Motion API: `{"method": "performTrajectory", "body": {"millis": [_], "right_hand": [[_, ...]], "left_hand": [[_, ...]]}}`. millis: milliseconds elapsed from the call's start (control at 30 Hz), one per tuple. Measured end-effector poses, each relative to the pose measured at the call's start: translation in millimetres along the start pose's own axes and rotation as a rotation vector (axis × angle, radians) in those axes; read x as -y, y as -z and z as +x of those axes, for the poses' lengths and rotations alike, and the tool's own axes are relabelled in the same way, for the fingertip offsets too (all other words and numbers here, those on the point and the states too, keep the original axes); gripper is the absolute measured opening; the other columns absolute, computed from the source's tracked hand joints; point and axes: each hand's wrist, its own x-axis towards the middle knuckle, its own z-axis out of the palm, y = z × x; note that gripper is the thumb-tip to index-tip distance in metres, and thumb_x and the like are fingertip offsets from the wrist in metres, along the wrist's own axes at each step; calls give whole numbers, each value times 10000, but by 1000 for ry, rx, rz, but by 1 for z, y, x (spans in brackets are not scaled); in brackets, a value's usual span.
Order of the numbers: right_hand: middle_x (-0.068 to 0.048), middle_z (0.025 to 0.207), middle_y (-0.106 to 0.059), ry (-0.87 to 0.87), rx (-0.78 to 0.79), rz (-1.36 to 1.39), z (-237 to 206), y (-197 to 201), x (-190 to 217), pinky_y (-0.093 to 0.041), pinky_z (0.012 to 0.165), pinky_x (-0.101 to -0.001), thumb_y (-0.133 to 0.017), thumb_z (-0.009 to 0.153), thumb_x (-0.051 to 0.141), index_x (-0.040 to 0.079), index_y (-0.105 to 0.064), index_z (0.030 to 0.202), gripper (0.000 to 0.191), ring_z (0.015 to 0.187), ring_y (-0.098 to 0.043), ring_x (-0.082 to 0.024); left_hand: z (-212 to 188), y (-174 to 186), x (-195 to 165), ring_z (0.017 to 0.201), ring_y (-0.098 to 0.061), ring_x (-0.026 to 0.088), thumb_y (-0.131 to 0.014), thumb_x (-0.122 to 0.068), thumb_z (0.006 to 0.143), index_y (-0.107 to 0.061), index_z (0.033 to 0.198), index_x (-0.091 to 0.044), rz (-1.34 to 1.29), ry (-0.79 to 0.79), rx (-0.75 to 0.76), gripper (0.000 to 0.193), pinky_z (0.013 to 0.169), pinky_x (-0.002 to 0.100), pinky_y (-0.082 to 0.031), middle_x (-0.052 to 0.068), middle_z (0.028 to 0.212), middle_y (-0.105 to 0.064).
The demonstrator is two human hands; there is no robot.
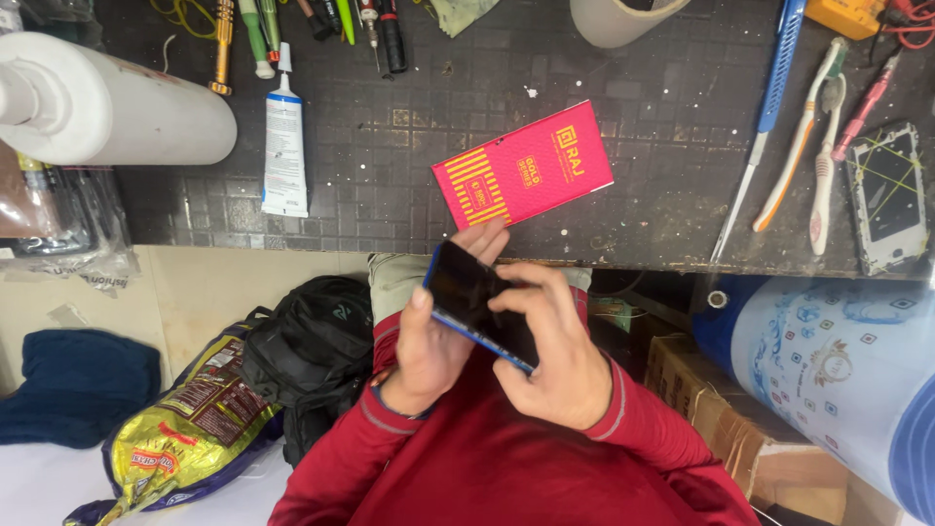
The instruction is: The person uses a screwdriver to fasten screws on a disassembled smartphone placed on a red box. They then attach a blue back cover to the phone, press the edges to secure it, and use a blue plastic tool to adjust the seam along the frame. The phone screen lights up during the process.
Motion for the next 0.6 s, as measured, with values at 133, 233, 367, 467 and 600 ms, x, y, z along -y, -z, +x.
{"method": "performTrajectory", "body": {"millis": [133, 233, 367, 467, 600], "right_hand": [[-233, 1412, -486, 3, -35, 17, 11, 1, -1, -449, 1141, -466, -764, 742, 53, 11, -515, 1272, 586, 1356, -525, -424], [-227, 1436, -477, 4, 0, 34, 16, 5, -4, -435, 1120, -450, -827, 790, 136, 11, -500, 1312, 628, 1387, -490, -417], [-193, 1498, -477, -105, 33, 186, 14, 9, -11, -442, 1119, -404, -780, 865, 134, 13, -475, 1393, 622, 1386, -515, -339], [-185, 1506, -499, -130, 34, 274, 13, 7, -15, -403, 1180, -404, -699, 913, 84, -8, -451, 1453, 601, 1437, -496, -311], [-196, 1504, -552, -166, 34, 233, 9, 9, -20, -359, 1220, -400, -534, 975, 54, -41, -455, 1493, 533, 1510, -453, -321]], "left_hand": [[21, -13, 9, 1566, -348, 409, -322, -650, 1041, -330, 1539, 51, -147, -42, -103, 861, 1294, 524, -284, 277, 1640, -367], [29, -19, 7, 1531, -384, 417, -280, -660, 1037, -368, 1506, 52, -193, -11, -173, 857, 1259, 531, -322, 286, 1611, -393], [33, -24, 7, 1489, -425, 421, -271, -679, 1019, -379, 1496, 45, -162, 17, -242, 874, 1224, 527, -356, 290, 1582, -425], [34, -22, 9, 1468, -447, 419, -286, -675, 1013, -387, 1486, 42, -121, 20, -276, 865, 1196, 540, -378, 290, 1557, -447], [36, -18, 13, 1458, -456, 405, -302, -678, 1011, -411, 1456, 34, -146, 20, -277, 846, 1177, 537, -391, 276, 1538, -461]]}}
